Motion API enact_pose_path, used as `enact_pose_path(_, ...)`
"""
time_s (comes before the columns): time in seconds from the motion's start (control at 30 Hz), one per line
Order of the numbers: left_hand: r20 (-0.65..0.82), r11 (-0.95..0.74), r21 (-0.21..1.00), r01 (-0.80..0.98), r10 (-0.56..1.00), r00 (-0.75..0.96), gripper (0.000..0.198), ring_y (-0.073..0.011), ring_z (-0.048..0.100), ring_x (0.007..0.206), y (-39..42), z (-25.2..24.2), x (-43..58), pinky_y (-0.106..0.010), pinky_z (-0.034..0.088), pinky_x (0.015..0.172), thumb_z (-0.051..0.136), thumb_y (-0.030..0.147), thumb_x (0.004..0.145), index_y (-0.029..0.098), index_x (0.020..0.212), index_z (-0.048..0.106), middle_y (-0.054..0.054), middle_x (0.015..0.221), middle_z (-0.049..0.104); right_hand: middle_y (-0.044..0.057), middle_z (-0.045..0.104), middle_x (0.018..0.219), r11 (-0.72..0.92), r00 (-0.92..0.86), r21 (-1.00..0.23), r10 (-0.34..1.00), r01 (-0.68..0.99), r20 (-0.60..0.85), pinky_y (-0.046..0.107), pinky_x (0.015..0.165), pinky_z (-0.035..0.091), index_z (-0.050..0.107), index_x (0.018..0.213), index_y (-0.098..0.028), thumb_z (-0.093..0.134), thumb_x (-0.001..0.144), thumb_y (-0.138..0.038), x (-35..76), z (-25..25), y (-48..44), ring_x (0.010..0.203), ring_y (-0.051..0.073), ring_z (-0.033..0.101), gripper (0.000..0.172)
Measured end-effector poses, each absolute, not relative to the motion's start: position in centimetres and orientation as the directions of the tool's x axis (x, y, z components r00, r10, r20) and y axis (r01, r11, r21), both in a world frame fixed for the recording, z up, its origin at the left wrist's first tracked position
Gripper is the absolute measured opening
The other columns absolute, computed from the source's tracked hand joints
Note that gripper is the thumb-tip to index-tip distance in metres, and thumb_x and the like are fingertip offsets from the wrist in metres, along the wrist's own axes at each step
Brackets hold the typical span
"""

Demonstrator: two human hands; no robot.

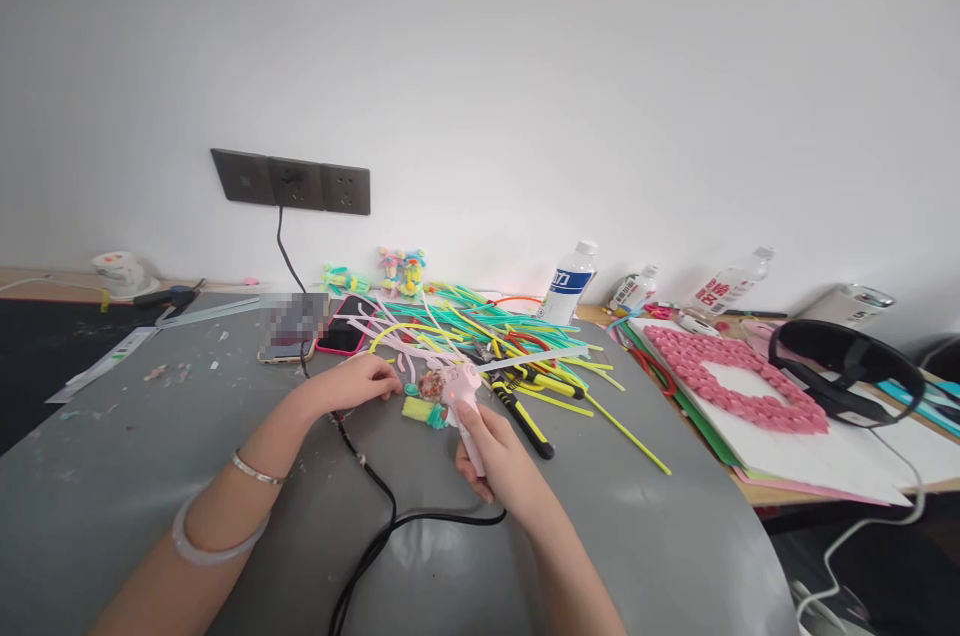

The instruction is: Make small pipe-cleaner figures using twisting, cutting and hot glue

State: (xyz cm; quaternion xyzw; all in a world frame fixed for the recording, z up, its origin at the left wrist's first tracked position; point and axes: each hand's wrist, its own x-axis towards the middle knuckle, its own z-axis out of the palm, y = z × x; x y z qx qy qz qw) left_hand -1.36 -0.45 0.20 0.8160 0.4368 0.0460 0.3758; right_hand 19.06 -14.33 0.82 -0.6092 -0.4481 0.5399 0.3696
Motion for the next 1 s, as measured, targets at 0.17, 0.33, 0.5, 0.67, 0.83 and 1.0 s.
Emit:
enact_pose_path(0.17,-0.204,-0.359,0.636,0.682,0.775,0.598,0.025,-0.0169,0.06,0.064,-0.5,-0.4,-1.0,-0.024,0.037,0.057,0.056,0.035,0.078,0.018,0.077,0.074,-0.003,0.074,0.073,-0.009,0.044,0.042,-0.307,0.018,-0.936,0.951,0.173,-0.309,0.019,0.031,0.021,0.048,0.085,-0.021,0.048,0.078,-0.082,19.0,0.8,-14.4,0.029,0.006,0.029,0.062)
enact_pose_path(0.33,-0.166,-0.367,0.606,0.705,0.809,0.564,0.024,-0.018,0.063,0.068,-0.7,-0.7,-0.6,-0.025,0.034,0.055,0.054,0.033,0.08,0.018,0.079,0.074,-0.002,0.073,0.073,-0.009,0.044,0.043,-0.288,0.021,-0.933,0.957,0.215,-0.29,0.019,0.031,0.023,0.048,0.085,-0.021,0.047,0.081,-0.079,18.8,0.9,-14.6,0.03,0.006,0.03,0.059)
enact_pose_path(0.5,-0.137,-0.371,0.585,0.722,0.831,0.538,0.022,-0.0181,0.063,0.067,-1.1,-0.3,-0.4,-0.025,0.034,0.056,0.054,0.03,0.081,0.018,0.077,0.073,-0.004,0.074,0.073,-0.009,0.044,0.043,-0.286,0.017,-0.931,0.957,0.228,-0.29,0.019,0.031,0.024,0.047,0.084,-0.021,0.046,0.082,-0.078,18.6,1.0,-14.4,0.03,0.006,0.029,0.056)
enact_pose_path(0.67,-0.117,-0.369,0.594,0.715,0.839,0.531,0.021,-0.0188,0.065,0.074,-1.4,-0.2,-0.2,-0.025,0.037,0.06,0.054,0.028,0.083,0.019,0.08,0.073,-0.005,0.081,0.075,-0.009,0.045,0.043,-0.28,0.013,-0.929,0.958,0.243,-0.285,0.019,0.031,0.024,0.047,0.085,-0.021,0.045,0.083,-0.077,18.6,0.9,-14.3,0.03,0.006,0.028,0.056)
enact_pose_path(0.83,-0.111,-0.378,0.599,0.706,0.834,0.541,0.02,-0.0179,0.065,0.072,-1.2,-0.5,-0.2,-0.025,0.038,0.061,0.054,0.027,0.082,0.019,0.079,0.072,-0.004,0.08,0.074,-0.01,0.044,0.044,-0.271,-0.006,-0.933,0.96,0.238,-0.28,0.018,0.03,0.024,0.047,0.087,-0.021,0.045,0.085,-0.076,18.6,0.9,-14.3,0.031,0.006,0.029,0.055)
enact_pose_path(1.0,-0.111,-0.389,0.591,0.707,0.829,0.549,0.019,-0.0168,0.061,0.066,-1.3,-0.5,-0.2,-0.025,0.035,0.058,0.054,0.026,0.082,0.019,0.073,0.069,-0.002,0.072,0.07,-0.01,0.044,0.044,-0.277,-0.008,-0.932,0.958,0.233,-0.287,0.018,0.03,0.024,0.048,0.088,-0.021,0.045,0.085,-0.076,18.7,0.6,-14.2,0.031,0.006,0.028,0.055)
